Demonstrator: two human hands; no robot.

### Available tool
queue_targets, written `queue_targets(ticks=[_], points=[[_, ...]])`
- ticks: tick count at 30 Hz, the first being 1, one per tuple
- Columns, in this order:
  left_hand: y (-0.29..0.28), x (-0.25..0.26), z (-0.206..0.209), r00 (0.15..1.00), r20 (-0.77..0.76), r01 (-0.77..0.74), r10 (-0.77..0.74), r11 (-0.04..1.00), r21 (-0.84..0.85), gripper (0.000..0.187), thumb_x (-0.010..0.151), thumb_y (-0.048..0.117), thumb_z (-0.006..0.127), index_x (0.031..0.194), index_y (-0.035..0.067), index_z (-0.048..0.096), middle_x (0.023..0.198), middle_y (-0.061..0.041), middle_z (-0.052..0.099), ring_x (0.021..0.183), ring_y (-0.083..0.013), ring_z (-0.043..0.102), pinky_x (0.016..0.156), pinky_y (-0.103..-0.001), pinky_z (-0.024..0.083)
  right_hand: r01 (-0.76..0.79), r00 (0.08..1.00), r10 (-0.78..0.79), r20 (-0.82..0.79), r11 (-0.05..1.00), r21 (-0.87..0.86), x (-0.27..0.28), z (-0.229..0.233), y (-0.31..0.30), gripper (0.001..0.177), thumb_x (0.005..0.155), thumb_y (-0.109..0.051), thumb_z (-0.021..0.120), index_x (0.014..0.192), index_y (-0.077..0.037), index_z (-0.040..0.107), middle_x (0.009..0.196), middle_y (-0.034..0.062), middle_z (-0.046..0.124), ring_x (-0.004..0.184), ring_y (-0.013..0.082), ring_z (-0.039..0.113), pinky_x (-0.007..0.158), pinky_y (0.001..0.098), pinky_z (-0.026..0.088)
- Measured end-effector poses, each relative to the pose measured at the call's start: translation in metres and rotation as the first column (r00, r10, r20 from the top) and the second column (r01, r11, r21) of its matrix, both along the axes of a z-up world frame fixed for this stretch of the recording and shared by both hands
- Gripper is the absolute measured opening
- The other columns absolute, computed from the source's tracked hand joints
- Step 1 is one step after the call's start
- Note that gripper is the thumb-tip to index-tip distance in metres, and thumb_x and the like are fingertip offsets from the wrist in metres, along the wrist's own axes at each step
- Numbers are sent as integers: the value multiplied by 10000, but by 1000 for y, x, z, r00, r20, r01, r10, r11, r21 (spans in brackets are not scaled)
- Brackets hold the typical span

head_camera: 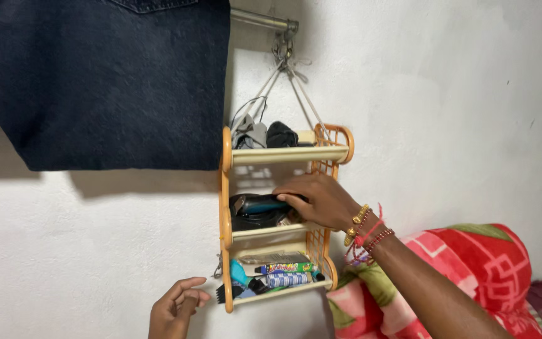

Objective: The person opens a small jar of cream and applies it to their hands. They then retrieve a tube of cream from a wall shelf, apply it to their hands, and return the tube. Finally, they pick up a gold chain from a container and attach it to their clothing.

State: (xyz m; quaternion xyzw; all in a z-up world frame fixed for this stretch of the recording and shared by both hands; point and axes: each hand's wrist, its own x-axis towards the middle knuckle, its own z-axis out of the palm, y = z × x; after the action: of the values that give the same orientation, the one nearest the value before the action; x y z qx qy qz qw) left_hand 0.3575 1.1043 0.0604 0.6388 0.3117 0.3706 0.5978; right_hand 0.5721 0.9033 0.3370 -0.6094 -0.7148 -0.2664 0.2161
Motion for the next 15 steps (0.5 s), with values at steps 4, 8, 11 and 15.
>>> queue_targets(ticks=[4,8,11,15], points=[[30,6,-2,997,70,-21,21,1000,-4,328,968,51,507,1189,58,748,866,-111,810,811,-156,707,777,-341,549,-52,999,41,35,908,415,4,41,-19,185,934,-169,682,1074,-82,764,1053,102,774,921,237,767,825,347,612],[25,26,-1,994,113,7,-3,999,-31,310,971,51,529,1192,51,747,867,-121,807,802,-162,698,767,-349,534,121,964,-44,-263,951,285,10,80,-1,229,927,-257,676,1061,-101,776,978,82,791,850,189,774,764,324,605],[23,25,10,992,123,28,-29,999,16,325,953,33,519,1189,56,742,861,-121,807,814,-162,701,789,-349,555,228,937,-229,-265,973,-36,17,99,20,270,893,-329,715,1025,-113,810,891,72,804,809,172,769,754,315,584],[31,8,27,970,243,-26,4,996,85,305,953,36,533,1152,21,763,842,-141,768,826,-176,693,833,-352,585,216,907,-314,-280,919,-330,29,123,31,382,945,-420,682,994,-81,850,850,105,805,768,180,691,748,360,563]])
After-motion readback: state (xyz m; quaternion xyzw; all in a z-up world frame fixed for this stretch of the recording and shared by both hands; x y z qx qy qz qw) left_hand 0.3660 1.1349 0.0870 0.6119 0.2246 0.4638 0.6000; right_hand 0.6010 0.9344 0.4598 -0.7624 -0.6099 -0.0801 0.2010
